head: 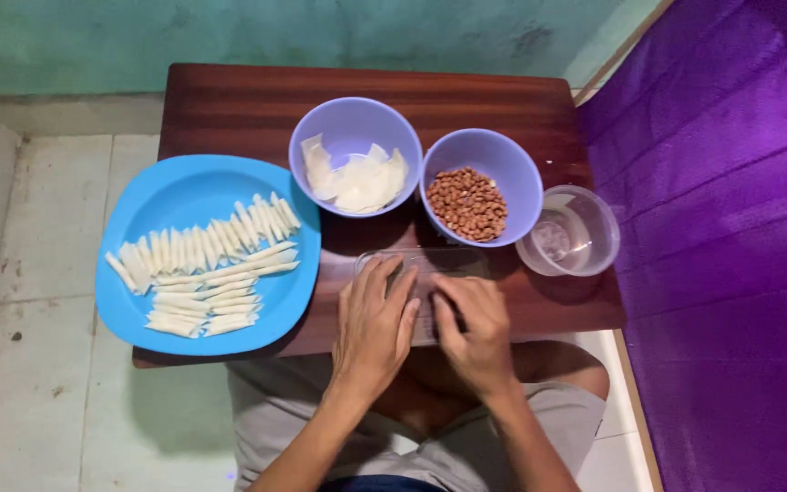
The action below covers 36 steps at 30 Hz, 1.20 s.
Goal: Wrapping individual peanuts in small squares of dough or paper to prepare snacks.
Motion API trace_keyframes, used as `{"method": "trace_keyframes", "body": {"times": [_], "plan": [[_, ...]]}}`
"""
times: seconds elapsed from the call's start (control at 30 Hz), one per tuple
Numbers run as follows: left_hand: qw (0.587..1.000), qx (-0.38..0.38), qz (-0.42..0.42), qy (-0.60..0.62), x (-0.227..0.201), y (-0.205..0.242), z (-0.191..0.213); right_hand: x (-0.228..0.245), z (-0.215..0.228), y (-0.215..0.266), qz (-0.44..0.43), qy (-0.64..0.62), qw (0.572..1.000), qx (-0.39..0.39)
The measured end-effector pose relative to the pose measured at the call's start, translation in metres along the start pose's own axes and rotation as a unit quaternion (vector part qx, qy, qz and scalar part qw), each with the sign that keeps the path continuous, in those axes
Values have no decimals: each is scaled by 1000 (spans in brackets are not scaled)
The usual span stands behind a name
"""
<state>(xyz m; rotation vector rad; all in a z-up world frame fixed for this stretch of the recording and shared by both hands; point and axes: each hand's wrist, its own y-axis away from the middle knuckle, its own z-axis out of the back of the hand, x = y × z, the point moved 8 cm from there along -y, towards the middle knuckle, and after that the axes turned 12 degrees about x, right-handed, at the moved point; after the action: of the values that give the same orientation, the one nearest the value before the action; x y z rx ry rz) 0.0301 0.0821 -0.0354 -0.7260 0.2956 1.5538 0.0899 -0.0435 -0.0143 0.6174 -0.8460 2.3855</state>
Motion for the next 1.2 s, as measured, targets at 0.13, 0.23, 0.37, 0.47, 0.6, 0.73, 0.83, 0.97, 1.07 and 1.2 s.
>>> {"method": "trace_keyframes", "body": {"times": [0.13,0.23,0.37,0.47,0.6,0.73,0.83,0.97,1.07,1.2], "plan": [[997,3,9,-73,-9,-3,-9,-9,-8,14,-16,87,995,-43],[991,-42,-7,-126,-11,-2,-12,-9,-3,15,-9,89,992,-90],[991,-38,19,-130,-16,3,-13,0,0,21,-21,80,992,-95],[989,-43,26,-143,-12,-5,-16,-2,2,13,-21,88,991,-98],[982,-51,25,-180,-7,-2,-22,1,1,13,-9,97,990,-100],[984,-46,33,-170,-8,1,-22,2,-2,16,-27,109,988,-104],[984,-54,33,-168,-6,4,-22,6,-2,14,-33,119,987,-106],[984,-56,33,-167,-3,9,-25,5,-5,19,-39,110,988,-100],[984,-58,31,-167,-5,9,-23,5,-3,19,-39,100,989,-105],[984,-56,30,-168,-4,8,-25,5,-1,19,-62,95,987,-117]]}}
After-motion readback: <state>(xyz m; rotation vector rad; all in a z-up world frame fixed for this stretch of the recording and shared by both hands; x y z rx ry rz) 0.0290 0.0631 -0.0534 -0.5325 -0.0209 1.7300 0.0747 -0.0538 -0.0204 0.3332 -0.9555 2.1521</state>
